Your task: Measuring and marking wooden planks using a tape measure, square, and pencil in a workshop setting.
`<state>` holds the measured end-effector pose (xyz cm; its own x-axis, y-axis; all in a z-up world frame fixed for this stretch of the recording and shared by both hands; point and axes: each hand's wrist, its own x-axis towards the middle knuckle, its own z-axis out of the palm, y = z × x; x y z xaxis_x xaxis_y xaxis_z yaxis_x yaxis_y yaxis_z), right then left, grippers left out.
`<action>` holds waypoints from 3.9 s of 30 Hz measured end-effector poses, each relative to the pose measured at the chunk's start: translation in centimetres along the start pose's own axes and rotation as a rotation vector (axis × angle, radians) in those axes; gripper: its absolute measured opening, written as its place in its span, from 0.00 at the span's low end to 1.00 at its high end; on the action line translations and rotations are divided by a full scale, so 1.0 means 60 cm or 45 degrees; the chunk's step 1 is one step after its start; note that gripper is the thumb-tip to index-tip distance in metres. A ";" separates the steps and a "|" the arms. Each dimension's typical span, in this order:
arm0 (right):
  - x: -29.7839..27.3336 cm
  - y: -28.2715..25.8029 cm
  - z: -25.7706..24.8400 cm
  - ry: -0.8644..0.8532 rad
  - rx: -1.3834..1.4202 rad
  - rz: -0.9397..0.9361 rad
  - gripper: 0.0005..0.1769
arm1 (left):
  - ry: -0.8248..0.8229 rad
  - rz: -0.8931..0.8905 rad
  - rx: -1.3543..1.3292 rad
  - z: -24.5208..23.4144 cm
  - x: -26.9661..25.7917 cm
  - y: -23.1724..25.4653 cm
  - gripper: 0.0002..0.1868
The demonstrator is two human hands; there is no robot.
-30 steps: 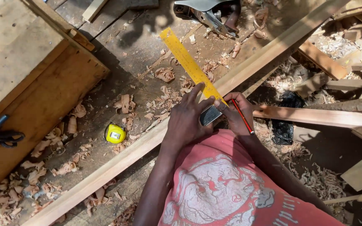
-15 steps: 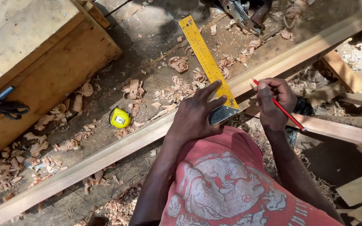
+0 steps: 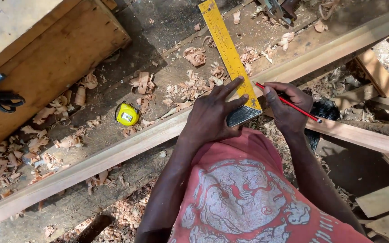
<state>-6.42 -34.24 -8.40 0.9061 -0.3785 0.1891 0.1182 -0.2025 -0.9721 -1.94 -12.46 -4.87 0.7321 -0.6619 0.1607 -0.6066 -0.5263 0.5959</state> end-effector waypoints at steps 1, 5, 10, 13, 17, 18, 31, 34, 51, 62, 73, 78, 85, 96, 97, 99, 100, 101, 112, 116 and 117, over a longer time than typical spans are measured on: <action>0.002 -0.004 0.002 -0.021 0.021 -0.009 0.07 | -0.015 -0.008 -0.017 -0.002 0.001 0.001 0.36; 0.012 -0.015 0.003 -0.123 0.017 -0.067 0.05 | -0.033 -0.019 -0.009 -0.014 0.003 0.011 0.36; 0.010 -0.079 -0.008 -0.260 -0.054 -0.061 0.04 | -0.071 -0.022 -0.021 -0.015 0.003 0.010 0.36; -0.007 -0.116 -0.052 -0.418 -0.392 0.099 0.03 | -0.083 -0.029 -0.044 -0.015 0.004 0.008 0.37; -0.057 -0.072 -0.109 -0.318 -0.513 0.356 0.06 | -0.069 -0.034 -0.017 -0.012 0.007 0.006 0.36; -0.048 -0.067 -0.104 -0.319 -0.521 0.348 0.06 | -0.059 -0.031 -0.021 -0.015 0.014 0.009 0.36; -0.018 -0.080 -0.041 -0.269 -0.338 0.159 0.02 | -0.126 -0.072 -0.025 -0.026 0.009 0.018 0.37; -0.036 -0.070 -0.085 -0.360 -0.517 0.483 0.19 | -0.103 -0.079 -0.011 -0.019 0.007 0.014 0.38; -0.079 0.083 -0.018 -0.046 0.095 0.664 0.17 | -0.192 -0.417 0.508 0.006 -0.030 -0.058 0.43; -0.045 0.041 0.028 -0.594 -0.199 0.531 0.23 | -0.426 -0.774 0.053 -0.085 0.044 -0.069 0.45; -0.039 0.021 0.057 -0.486 -0.067 0.641 0.26 | -0.279 -0.628 0.048 -0.088 0.046 -0.107 0.43; -0.047 0.029 0.059 -0.520 -0.059 0.696 0.27 | 0.113 -0.340 0.076 -0.025 0.003 -0.073 0.50; -0.045 0.045 0.051 -0.551 -0.241 0.676 0.28 | -0.259 -0.310 0.489 0.046 -0.013 -0.039 0.67; 0.045 0.099 -0.050 0.013 -0.239 0.358 0.43 | -0.022 -0.199 0.508 0.070 -0.011 -0.067 0.54; 0.060 0.070 -0.039 0.058 -0.181 0.340 0.40 | 0.016 -0.182 0.493 0.072 -0.009 -0.069 0.52; 0.083 0.038 -0.019 0.100 -0.125 0.323 0.36 | 0.056 -0.169 0.477 0.074 -0.009 -0.070 0.51; 0.089 0.036 -0.010 0.041 -0.079 0.232 0.24 | 0.020 -0.164 0.460 0.074 -0.010 -0.071 0.51; 0.098 0.035 0.000 -0.018 -0.031 0.137 0.13 | -0.014 -0.158 0.445 0.073 -0.009 -0.073 0.52; 0.089 0.032 0.057 -0.212 0.060 -0.042 0.10 | -0.071 -0.178 0.492 0.053 -0.009 -0.068 0.53; 0.087 0.038 0.054 -0.227 0.047 -0.020 0.10 | -0.186 -0.260 0.464 0.044 0.006 -0.057 0.52; 0.080 0.048 0.060 -0.206 0.022 -0.020 0.10 | -0.187 -0.234 0.444 0.041 0.002 -0.060 0.52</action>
<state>-0.29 -33.36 -10.78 0.9576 -0.2245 0.1806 0.1384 -0.1913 -0.9717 -0.45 -11.97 -8.93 0.8011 -0.5962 -0.0522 -0.5573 -0.7750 0.2979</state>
